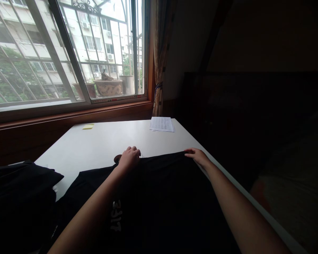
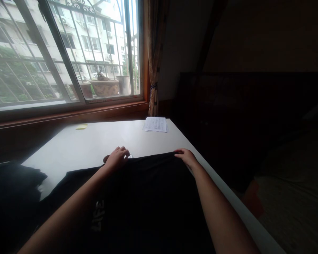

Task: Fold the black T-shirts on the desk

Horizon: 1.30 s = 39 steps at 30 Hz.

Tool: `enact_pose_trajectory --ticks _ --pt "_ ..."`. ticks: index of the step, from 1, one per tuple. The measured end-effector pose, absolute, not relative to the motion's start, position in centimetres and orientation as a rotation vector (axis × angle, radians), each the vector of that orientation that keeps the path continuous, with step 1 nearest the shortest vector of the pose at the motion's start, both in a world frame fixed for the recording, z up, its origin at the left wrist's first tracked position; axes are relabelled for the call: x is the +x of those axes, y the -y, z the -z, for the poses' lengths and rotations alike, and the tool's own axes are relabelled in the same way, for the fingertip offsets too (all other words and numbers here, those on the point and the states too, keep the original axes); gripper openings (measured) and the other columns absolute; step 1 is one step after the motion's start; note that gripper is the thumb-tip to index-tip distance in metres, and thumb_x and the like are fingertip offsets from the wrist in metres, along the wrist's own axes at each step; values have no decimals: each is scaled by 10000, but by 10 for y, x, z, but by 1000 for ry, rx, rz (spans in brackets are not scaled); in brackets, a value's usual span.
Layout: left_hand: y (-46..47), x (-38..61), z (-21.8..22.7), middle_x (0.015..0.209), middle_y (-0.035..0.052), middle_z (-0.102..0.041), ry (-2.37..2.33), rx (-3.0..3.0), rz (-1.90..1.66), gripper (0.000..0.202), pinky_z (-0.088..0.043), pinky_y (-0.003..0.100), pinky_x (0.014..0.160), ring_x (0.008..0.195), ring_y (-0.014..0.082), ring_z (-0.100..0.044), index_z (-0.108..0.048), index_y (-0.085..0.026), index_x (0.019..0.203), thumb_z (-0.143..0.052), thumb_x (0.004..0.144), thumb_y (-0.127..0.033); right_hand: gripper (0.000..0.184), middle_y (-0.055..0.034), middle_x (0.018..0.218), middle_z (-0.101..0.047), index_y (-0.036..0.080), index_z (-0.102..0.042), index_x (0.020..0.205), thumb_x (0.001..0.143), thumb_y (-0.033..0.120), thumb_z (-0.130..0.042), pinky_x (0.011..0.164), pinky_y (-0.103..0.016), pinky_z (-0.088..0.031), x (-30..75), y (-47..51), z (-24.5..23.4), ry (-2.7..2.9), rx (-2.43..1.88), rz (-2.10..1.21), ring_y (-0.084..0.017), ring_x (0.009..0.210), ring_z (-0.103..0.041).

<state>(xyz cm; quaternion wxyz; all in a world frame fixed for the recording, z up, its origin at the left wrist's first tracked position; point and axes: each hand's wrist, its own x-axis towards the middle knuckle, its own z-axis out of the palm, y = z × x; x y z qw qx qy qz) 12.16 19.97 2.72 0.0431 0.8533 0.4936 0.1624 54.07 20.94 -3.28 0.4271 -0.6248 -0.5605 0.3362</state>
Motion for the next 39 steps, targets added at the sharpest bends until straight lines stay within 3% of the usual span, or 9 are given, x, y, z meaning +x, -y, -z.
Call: enact_pose_trajectory --ticks 4,12,16,24,31,35,39 --pt "-200 144 -25 1065 87 -653 -1372 2676 -491 154 -486 353 851 1034 264 -544 -716 -222 984 -587 933 -156 345 -86 1052 -764 206 -775 1027 689 276 -775 941 -416 -541 543 -209 31 1434 -1575 -809 -287 1031 -694" --pt "-200 162 -13 954 124 -623 -1320 2747 -432 229 -500 330 718 904 244 -555 -674 -180 872 -492 948 -64 306 -69 1040 -774 226 -777 1012 721 320 -760 921 -406 -542 546 -206 30 1475 -1585 -758 -276 980 -702" --pt "-205 161 -10 954 127 -615 -1366 2742 -417 230 -506 345 735 887 249 -552 -659 -172 872 -479 940 -47 274 -72 980 -777 215 -777 955 713 342 -758 886 -389 -535 546 -210 31 1486 -1597 -739 -275 937 -704" --pt "-222 155 2 1013 91 -614 -1473 2625 -468 151 -493 341 908 995 249 -554 -693 -184 914 -547 944 -163 258 -73 920 -758 198 -749 896 732 396 -739 797 -347 -517 548 -213 33 1489 -1616 -702 -256 867 -685" --pt "-224 154 5 1062 99 -607 -1537 2533 -476 139 -495 358 891 1013 273 -540 -700 -189 948 -571 941 -241 269 -77 921 -744 201 -695 898 757 430 -701 760 -347 -530 546 -217 38 1445 -1590 -723 -246 849 -683" --pt "-223 155 5 1080 102 -599 -1546 2529 -454 139 -488 353 886 1023 271 -532 -691 -189 958 -565 943 -245 252 -80 1115 -734 225 -639 882 789 459 -647 840 -353 -540 541 -220 40 1442 -1512 -751 -234 969 -687" --pt "-224 156 4 1105 101 -592 -1551 2535 -417 148 -478 346 904 1049 266 -524 -682 -191 975 -547 948 -244 276 -73 973 -743 227 -598 903 792 477 -633 803 -361 -551 540 -220 40 1433 -1524 -734 -237 899 -697"
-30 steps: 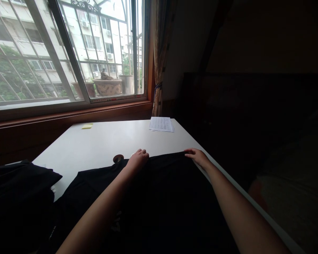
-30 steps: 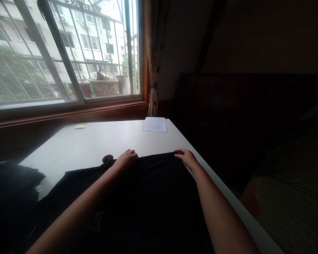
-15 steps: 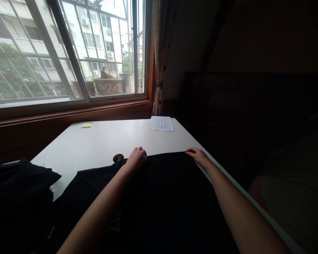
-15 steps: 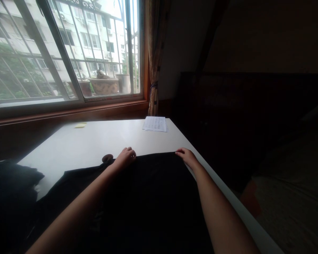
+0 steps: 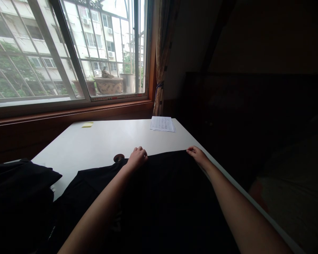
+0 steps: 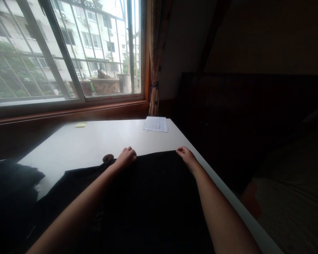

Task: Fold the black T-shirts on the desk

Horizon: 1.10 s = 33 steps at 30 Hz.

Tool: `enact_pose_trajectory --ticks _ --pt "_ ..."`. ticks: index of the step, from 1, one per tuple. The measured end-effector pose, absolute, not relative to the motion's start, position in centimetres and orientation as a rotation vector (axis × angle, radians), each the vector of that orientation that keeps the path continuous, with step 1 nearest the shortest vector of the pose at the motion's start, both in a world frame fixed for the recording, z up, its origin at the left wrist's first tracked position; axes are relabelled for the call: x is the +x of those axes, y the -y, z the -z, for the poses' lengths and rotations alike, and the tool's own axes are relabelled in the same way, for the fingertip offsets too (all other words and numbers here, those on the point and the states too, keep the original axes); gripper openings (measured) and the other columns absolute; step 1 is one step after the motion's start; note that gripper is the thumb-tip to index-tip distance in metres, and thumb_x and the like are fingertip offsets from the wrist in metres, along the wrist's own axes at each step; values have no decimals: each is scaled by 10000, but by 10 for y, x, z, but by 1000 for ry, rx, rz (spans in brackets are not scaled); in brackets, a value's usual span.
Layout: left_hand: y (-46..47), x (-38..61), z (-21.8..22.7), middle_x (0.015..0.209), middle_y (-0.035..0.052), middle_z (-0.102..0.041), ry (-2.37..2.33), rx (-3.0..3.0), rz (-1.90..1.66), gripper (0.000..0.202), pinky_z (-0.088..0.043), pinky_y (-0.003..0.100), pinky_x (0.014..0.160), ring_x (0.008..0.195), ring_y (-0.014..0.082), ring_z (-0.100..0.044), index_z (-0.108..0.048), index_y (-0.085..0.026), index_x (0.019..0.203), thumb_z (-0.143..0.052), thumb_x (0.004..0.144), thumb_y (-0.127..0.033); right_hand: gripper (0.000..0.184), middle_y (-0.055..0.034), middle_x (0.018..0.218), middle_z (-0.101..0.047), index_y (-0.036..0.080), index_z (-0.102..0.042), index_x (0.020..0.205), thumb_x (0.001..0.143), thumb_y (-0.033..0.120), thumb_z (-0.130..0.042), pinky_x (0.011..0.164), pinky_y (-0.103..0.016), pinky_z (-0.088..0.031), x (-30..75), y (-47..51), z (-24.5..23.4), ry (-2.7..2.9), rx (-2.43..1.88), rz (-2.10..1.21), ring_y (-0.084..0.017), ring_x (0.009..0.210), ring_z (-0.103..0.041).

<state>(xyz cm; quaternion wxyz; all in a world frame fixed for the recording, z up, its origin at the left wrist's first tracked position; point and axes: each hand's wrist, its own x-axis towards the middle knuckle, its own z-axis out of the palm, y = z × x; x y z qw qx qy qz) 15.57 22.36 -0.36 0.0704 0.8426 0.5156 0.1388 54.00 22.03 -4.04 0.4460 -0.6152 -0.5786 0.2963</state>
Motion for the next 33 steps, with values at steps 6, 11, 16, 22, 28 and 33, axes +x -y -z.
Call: enact_pose_trajectory --ticks 6,11,16,22,28,33 --pt "-224 160 -2 1141 123 -580 -1610 2511 -311 163 -489 359 870 1074 286 -516 -662 -182 1004 -534 948 -267 176 -54 919 -720 221 -585 915 838 377 -607 755 -312 -531 540 -227 37 1478 -1689 -616 -212 852 -687" --pt "-225 169 -10 1161 167 -571 -1705 2465 -216 193 -501 395 815 1078 326 -517 -638 -155 1027 -551 937 -302 84 -44 891 -683 238 -547 929 880 289 -592 697 -299 -459 531 -232 29 1557 -1859 -379 -212 794 -640" --pt "-224 177 -14 1140 162 -582 -1780 2451 -239 169 -498 400 806 1057 321 -525 -623 -162 1042 -552 935 -272 68 -48 902 -669 245 -533 979 923 261 -567 689 -294 -408 519 -229 33 1689 -1904 -175 -221 817 -612" --pt "-219 181 -12 1119 121 -596 -1806 2501 -423 198 -492 390 828 1066 293 -528 -635 -200 1040 -493 927 -121 33 -87 1003 -647 226 -530 976 959 253 -538 694 -306 -381 511 -222 43 1748 -1944 52 -236 884 -589" --pt "-200 201 -2 1239 90 -639 -1370 2769 -536 285 -446 393 1040 1216 258 -526 -676 -225 1147 -466 973 -144 51 -83 1001 -637 223 -551 985 982 258 -513 712 -321 -389 507 -218 43 1797 -1954 194 -231 875 -579" --pt "-184 220 17 1496 121 -516 -1104 2872 -511 425 -311 412 1203 1439 264 -390 -539 -154 1410 -456 1025 -315 78 -98 1023 -625 225 -586 976 977 266 -519 755 -346 -403 500 -212 37 1820 -1977 306 -254 928 -554"
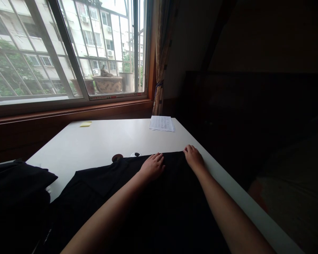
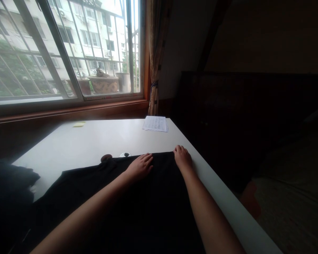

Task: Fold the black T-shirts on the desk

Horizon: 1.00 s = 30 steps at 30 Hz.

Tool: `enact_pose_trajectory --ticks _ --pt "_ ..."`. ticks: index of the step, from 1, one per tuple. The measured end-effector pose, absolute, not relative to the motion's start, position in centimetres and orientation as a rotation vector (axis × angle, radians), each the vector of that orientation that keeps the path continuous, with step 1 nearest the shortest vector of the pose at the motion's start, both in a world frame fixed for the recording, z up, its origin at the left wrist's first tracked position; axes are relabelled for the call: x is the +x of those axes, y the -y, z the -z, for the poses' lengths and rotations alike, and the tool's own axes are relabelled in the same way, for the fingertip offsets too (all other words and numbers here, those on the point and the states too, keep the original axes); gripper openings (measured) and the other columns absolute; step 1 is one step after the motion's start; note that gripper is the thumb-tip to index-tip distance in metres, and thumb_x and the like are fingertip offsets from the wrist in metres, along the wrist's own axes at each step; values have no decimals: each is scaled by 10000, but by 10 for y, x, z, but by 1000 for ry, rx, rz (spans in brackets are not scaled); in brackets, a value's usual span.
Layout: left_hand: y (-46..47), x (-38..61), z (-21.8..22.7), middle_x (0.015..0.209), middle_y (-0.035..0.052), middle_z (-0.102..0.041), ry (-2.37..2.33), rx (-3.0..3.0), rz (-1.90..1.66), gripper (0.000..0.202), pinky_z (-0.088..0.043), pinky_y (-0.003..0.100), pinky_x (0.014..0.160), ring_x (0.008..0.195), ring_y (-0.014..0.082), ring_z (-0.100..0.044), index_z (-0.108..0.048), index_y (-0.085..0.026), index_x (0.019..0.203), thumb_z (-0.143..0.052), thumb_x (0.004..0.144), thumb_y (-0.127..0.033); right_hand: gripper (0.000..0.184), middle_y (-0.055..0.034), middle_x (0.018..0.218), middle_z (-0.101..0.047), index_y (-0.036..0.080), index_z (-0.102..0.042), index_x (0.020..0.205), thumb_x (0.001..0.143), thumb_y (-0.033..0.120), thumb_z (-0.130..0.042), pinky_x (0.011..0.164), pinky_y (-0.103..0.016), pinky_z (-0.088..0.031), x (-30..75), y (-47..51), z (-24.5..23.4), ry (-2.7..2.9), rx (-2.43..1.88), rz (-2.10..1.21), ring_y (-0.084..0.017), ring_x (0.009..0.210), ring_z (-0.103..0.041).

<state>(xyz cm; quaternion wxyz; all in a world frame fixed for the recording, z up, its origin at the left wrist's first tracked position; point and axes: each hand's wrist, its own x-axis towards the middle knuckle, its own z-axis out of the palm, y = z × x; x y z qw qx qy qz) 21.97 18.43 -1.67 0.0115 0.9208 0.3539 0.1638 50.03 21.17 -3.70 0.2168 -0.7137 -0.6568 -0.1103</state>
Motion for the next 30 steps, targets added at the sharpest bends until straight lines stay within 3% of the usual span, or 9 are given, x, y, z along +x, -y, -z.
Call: enact_pose_trajectory --ticks 3,8,13,16,21,26,30 --pt "-184 221 24 1562 158 -420 -1148 2852 -494 515 -284 440 1218 1473 287 -340 -466 -97 1469 -435 1039 -381 116 -130 1071 -600 223 -609 982 979 289 -514 793 -380 -398 495 -204 30 1792 -2002 398 -295 1012 -515" --pt "-185 219 26 1591 136 -373 -1194 2835 -493 544 -247 421 1235 1493 259 -302 -434 -108 1495 -403 1052 -421 249 -163 1042 -610 198 -672 966 1004 279 -440 906 -452 -375 482 -193 12 1916 -1925 542 -335 1068 -490" --pt "-182 220 27 1602 116 -360 -1204 2841 -490 552 -225 452 1238 1500 264 -283 -425 -150 1508 -409 1047 -454 354 -124 1102 -681 209 -722 1065 1033 289 -379 1015 -402 -407 448 -179 8 2187 -1605 250 -279 1084 -564" --pt "-180 220 26 1600 109 -365 -1212 2838 -478 552 -219 508 1232 1499 282 -283 -424 -184 1511 -423 1041 -474 362 -77 1302 -658 223 -685 1235 1031 329 -405 1093 -360 -401 430 -169 20 2265 -1529 136 -244 1213 -557" --pt "-181 214 24 1613 126 -329 -1266 2810 -449 581 -194 594 1217 1507 304 -256 -406 -188 1519 -413 1038 -514 497 -88 1545 -471 203 -525 1452 1027 436 -413 1198 -459 -290 433 -160 34 2232 -1713 28 -262 1440 -391" --pt "-189 203 26 1613 128 -333 -1335 2774 -427 573 -205 587 1215 1508 308 -251 -387 -193 1530 -387 1046 -500 551 -80 1606 -376 238 -454 1503 1027 507 -380 1222 -498 -211 449 -161 33 2188 -1829 -38 -255 1495 -301" --pt "-191 199 26 1602 124 -365 -1363 2779 -450 549 -217 551 1218 1506 314 -249 -411 -190 1513 -391 1046 -478 541 -90 1592 -394 238 -489 1475 1016 508 -396 1213 -487 -224 456 -165 33 2134 -1874 11 -276 1463 -347"
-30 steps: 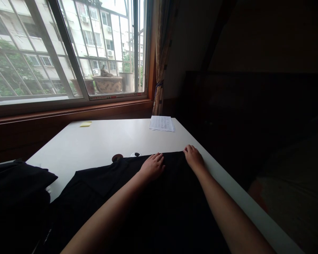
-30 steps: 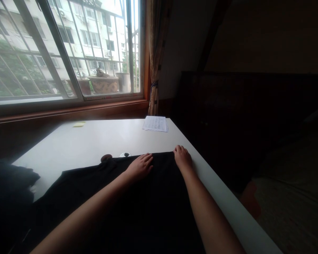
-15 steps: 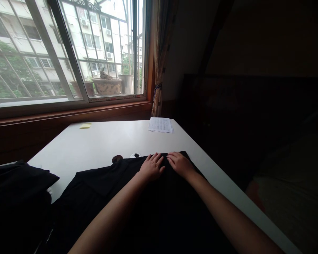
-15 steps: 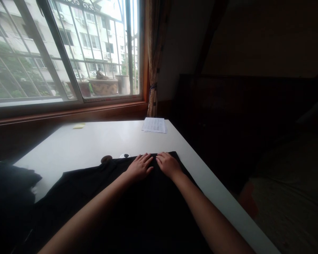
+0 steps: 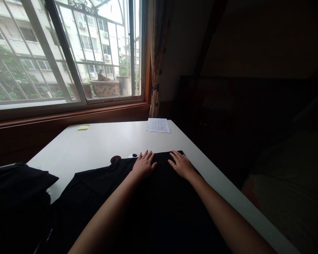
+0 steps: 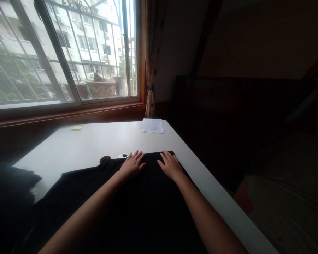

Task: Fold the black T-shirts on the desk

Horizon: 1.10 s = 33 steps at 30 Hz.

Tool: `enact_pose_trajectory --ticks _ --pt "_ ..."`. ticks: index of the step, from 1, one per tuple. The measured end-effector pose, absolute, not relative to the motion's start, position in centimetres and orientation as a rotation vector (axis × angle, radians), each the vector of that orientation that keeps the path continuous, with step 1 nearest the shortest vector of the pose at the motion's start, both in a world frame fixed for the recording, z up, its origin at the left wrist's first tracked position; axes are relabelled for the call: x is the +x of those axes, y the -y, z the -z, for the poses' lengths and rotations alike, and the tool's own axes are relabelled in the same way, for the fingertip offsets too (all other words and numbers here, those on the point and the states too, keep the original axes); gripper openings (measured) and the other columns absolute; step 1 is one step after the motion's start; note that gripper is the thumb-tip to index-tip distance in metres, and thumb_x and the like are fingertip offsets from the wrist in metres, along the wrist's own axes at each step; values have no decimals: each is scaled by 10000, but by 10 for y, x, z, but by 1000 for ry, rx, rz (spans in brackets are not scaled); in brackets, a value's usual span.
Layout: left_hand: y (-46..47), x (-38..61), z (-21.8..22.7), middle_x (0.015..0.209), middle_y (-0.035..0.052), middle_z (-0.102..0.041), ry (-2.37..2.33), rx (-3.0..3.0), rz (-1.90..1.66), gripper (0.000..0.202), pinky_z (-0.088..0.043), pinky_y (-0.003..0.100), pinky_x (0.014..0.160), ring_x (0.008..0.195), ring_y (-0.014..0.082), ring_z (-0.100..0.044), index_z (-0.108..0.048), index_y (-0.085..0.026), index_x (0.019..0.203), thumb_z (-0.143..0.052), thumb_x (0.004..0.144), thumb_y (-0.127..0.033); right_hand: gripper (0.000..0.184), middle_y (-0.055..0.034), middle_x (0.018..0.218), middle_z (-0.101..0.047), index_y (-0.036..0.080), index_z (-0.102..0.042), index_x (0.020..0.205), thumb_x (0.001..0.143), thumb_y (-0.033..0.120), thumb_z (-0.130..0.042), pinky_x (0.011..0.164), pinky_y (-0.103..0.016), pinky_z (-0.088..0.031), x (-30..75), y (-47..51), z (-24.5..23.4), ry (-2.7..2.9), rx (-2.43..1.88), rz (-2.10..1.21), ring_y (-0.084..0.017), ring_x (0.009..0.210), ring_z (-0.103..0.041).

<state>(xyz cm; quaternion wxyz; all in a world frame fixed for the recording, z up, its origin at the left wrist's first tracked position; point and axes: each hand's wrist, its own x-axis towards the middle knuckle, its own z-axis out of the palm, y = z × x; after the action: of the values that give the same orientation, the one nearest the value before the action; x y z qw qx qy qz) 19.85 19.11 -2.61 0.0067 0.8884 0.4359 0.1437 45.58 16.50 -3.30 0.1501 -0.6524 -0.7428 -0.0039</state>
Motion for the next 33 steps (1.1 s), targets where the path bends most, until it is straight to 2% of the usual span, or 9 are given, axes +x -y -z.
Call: enact_pose_trajectory --ticks 4,7,9,15,19,26,33 --pt "-185 196 19 1531 157 -449 -1345 2826 -515 476 -235 533 1208 1479 335 -270 -488 -140 1447 -380 1048 -378 528 -118 1491 -476 232 -545 1429 996 511 -432 1134 -441 -353 457 -168 30 2059 -1920 49 -295 1333 -482" --pt "-181 195 12 1369 147 -585 -1277 2874 -537 398 -308 474 1172 1358 306 -420 -566 -159 1369 -376 1034 -257 504 -121 1401 -537 244 -563 1410 989 495 -448 1089 -443 -389 456 -168 28 2046 -1923 79 -303 1284 -500" --pt "-179 195 10 1298 142 -621 -1263 2884 -542 382 -371 456 1121 1257 300 -492 -587 -166 1342 -397 1015 -220 485 -112 1404 -541 249 -565 1404 994 477 -443 1095 -451 -377 456 -169 29 2067 -1906 99 -303 1295 -482" --pt "-177 197 13 1361 145 -573 -1313 2876 -572 404 -390 439 1094 1227 302 -503 -552 -140 1367 -438 986 -210 487 -82 1510 -474 255 -535 1424 1006 474 -416 1159 -465 -298 458 -170 34 2092 -1883 118 -301 1374 -421" --pt "-179 197 13 1316 157 -592 -1312 2884 -560 354 -395 434 1081 1211 302 -505 -598 -124 1297 -423 997 -192 478 -89 1493 -491 241 -546 1412 1008 467 -427 1152 -459 -307 458 -169 32 2105 -1892 158 -299 1350 -445" --pt "-196 190 2 1065 127 -636 -1372 2870 -475 287 -487 382 919 980 264 -558 -688 -167 1048 -433 964 -65 334 -101 1329 -602 262 -649 1269 1021 344 -440 1064 -443 -376 442 -174 14 2148 -1860 283 -293 1202 -521" --pt "-207 182 -7 1006 126 -619 -1539 2810 -410 243 -514 372 805 962 273 -549 -680 -167 948 -464 955 -56 247 -77 1072 -675 254 -719 1002 1021 270 -473 886 -325 -460 406 -193 -4 2339 -1752 295 -233 1038 -581"
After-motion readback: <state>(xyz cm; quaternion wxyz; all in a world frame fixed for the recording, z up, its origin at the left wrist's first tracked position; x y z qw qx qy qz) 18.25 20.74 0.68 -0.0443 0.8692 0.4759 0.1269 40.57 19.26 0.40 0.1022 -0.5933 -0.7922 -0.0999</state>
